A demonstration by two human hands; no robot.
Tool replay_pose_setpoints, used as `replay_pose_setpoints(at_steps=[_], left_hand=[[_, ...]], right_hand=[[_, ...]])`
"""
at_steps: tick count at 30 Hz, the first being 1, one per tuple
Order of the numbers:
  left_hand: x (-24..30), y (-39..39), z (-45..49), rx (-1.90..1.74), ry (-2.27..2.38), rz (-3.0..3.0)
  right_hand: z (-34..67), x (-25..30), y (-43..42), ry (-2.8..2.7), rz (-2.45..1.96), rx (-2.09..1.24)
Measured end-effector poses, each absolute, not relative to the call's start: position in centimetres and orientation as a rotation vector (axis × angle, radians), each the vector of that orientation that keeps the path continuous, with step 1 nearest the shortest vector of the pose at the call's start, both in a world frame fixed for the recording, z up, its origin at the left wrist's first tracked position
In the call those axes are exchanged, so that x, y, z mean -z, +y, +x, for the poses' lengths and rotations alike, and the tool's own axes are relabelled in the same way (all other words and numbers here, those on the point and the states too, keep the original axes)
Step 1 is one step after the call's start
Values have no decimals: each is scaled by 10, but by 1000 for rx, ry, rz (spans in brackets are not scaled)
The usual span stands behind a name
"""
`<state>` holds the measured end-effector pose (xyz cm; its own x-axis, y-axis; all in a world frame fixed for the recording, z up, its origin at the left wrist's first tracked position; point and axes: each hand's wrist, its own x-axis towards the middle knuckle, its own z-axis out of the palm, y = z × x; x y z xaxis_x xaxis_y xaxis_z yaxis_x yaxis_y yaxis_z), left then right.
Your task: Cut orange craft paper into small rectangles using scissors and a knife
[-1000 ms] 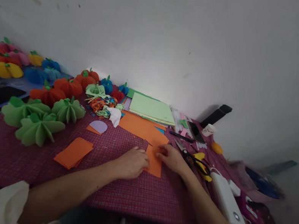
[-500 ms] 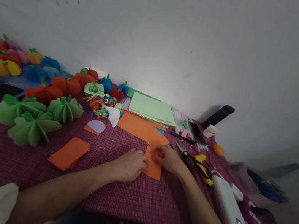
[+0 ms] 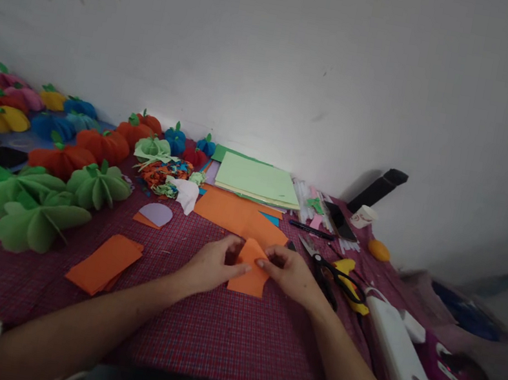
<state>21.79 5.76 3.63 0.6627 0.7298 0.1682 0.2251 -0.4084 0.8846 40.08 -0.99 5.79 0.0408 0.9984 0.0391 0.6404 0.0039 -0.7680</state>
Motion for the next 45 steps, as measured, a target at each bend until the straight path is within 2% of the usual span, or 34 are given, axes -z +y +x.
replay_pose_setpoints(at_steps=[3, 6, 13, 16, 23, 26, 32, 38, 45], left_hand=[[-33, 60, 219, -550, 610, 1740], [-33, 62, 219, -607, 591, 1509], [-41, 62, 218, -667, 506, 1369], [-44, 60, 219, -650, 431, 1293], [-36, 62, 218, -582, 543, 1374], [-33, 63, 219, -556, 562, 1397], [-40, 62, 218, -606, 618, 1305], [-47, 60, 217, -630, 542, 1217], [-49, 61, 216, -643, 614, 1146]], right_hand=[[398, -60, -11, -1534, -1623, -729], [401, -64, -13, -1357, -1603, -762], [391, -67, -18, -1266, -1336, -1236], [389, -62, -17, -1212, -1289, -1173], [389, -62, -16, -1432, -1357, -731], [393, -66, -16, -1388, -1325, -642], [402, -69, -15, -1189, -1370, -632], [391, -64, -16, -1336, -1407, -934], [395, -63, -17, -1410, -1344, -881]])
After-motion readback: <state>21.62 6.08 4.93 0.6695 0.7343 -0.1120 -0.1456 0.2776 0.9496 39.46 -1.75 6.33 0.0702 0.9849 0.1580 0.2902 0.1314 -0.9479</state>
